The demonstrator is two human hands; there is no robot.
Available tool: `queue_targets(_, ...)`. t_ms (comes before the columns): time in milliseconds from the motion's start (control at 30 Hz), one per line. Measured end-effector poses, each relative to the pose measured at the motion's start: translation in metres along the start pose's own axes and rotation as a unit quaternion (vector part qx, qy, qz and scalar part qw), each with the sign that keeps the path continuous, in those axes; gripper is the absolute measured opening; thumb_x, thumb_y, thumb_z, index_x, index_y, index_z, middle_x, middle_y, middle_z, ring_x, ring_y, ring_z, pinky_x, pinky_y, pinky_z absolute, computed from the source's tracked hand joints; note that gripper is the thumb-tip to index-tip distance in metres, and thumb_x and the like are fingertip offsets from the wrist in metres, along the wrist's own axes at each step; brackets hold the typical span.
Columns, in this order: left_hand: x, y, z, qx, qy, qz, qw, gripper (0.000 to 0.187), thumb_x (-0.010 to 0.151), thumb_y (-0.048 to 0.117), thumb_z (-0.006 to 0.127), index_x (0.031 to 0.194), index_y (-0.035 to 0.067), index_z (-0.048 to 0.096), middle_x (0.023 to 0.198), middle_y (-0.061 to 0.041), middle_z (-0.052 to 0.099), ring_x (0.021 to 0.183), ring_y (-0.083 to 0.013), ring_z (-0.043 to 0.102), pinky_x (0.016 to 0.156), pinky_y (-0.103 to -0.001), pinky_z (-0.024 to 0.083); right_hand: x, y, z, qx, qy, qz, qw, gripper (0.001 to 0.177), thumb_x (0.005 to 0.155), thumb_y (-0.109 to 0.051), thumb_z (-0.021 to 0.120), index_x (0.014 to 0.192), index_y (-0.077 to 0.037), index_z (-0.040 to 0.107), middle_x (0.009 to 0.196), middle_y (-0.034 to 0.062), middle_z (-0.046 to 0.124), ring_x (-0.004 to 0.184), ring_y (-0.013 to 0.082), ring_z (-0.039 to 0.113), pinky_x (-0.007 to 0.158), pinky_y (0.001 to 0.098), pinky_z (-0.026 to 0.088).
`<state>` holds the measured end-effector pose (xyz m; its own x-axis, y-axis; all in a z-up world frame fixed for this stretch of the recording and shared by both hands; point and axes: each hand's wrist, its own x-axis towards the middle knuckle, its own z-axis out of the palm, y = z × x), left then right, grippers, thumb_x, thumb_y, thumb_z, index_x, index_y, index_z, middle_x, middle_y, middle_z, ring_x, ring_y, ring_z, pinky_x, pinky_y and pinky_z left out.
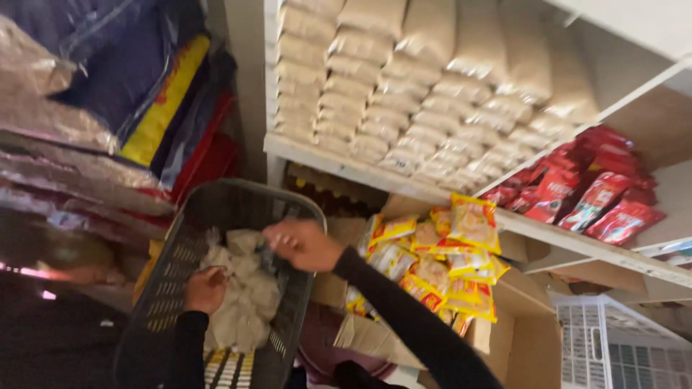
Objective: The person repeatedly picks up small, clear plastic bags containing a white substance from a shelf and places them into a black plastic basket. The person also takes bags from the basket and places them back onto the shelf, organizing the items.
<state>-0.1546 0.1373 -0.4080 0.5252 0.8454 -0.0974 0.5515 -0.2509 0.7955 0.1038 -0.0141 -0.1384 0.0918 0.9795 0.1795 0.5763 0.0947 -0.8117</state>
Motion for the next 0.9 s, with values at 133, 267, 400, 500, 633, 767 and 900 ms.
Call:
queue_targets(133, -0.022, -0.057, 0.022, 0.004, -0.029, -0.114, 0.993, 0.032, 0.084, 0.019, 0.076, 0.114, 0.008, 0.077, 0.1, -0.017, 0.079, 0.094, -0.0315, 0.076, 0.089, -0.043, 0.06, -0.031, 0.135, 0.145, 0.101, -0.121, 0.086, 0.984, 0.024, 0.104, -0.015, 0.061, 0.123, -0.003, 0.069, 0.116, 0.0119, 0.071, 0.099, 0.0236, 0.067, 0.082, 0.041, 0.054)
queue_targets(267, -0.041, -0.076, 0.037, 0.224, -0.077, -0.134, 0.962, 0.022, 0.086, 0.018, 0.063, 0.098, 0.012, 0.08, 0.104, -0.014, 0.075, 0.102, -0.0319, 0.071, 0.094, -0.042, 0.056, -0.064, 0.254, 0.273, -0.059, -0.121, 0.097, 0.986, 0.016, 0.093, -0.012, 0.064, 0.101, -0.002, 0.074, 0.096, 0.0185, 0.074, 0.092, 0.033, 0.071, 0.084, 0.0438, 0.06)
queue_targets(400, -0.057, -0.055, 0.05, 0.445, -0.302, -0.043, 0.842, 0.028, 0.092, 0.028, 0.057, 0.1, 0.016, 0.081, 0.11, -0.008, 0.076, 0.104, -0.0283, 0.074, 0.092, -0.046, 0.058, -0.089, 0.322, 0.361, -0.377, -0.366, 0.144, 0.839, 0.029, 0.088, -0.015, 0.058, 0.104, 0.0, 0.078, 0.113, 0.0235, 0.076, 0.102, 0.0371, 0.075, 0.085, 0.0495, 0.06)
queue_targets(500, -0.06, -0.041, 0.068, 0.446, -0.393, -0.076, 0.8, 0.027, 0.092, 0.031, 0.06, 0.106, 0.017, 0.079, 0.113, -0.007, 0.076, 0.107, -0.0275, 0.074, 0.092, -0.047, 0.059, -0.118, 0.391, 0.427, -0.257, -0.286, 0.284, 0.878, 0.031, 0.087, -0.015, 0.055, 0.105, 0.002, 0.075, 0.118, 0.0281, 0.07, 0.107, 0.0419, 0.07, 0.09, 0.0518, 0.056)
queue_targets(633, -0.071, -0.072, 0.103, 0.402, -0.395, -0.087, 0.822, 0.025, 0.092, 0.03, 0.061, 0.102, 0.018, 0.08, 0.112, -0.006, 0.077, 0.109, -0.0271, 0.074, 0.09, -0.048, 0.06, -0.125, 0.42, 0.475, 0.002, -0.083, 0.571, 0.816, 0.036, 0.098, -0.026, 0.053, 0.104, 0.003, 0.073, 0.117, 0.0282, 0.07, 0.116, 0.041, 0.067, 0.094, 0.0501, 0.056)
queue_targets(767, -0.088, -0.102, 0.144, 0.31, -0.316, -0.22, 0.869, 0.029, 0.086, 0.035, 0.07, 0.102, 0.012, 0.078, 0.112, -0.012, 0.075, 0.11, -0.0314, 0.073, 0.093, -0.047, 0.059, -0.08, 0.282, 0.385, -0.052, -0.126, 0.533, 0.835, 0.037, 0.086, -0.027, 0.064, 0.112, 0.0, 0.069, 0.117, 0.0272, 0.069, 0.115, 0.0407, 0.066, 0.094, 0.0485, 0.055)
queue_targets(900, -0.099, -0.121, 0.179, 0.176, -0.18, -0.377, 0.891, 0.043, 0.078, 0.041, 0.081, 0.1, 0.005, 0.076, 0.112, -0.02, 0.073, 0.111, -0.037, 0.07, 0.096, -0.046, 0.057, -0.106, 0.348, 0.422, -0.126, -0.173, 0.465, 0.859, 0.059, 0.07, -0.027, 0.079, 0.122, -0.003, 0.064, 0.116, 0.0258, 0.069, 0.113, 0.0403, 0.066, 0.094, 0.0464, 0.054)
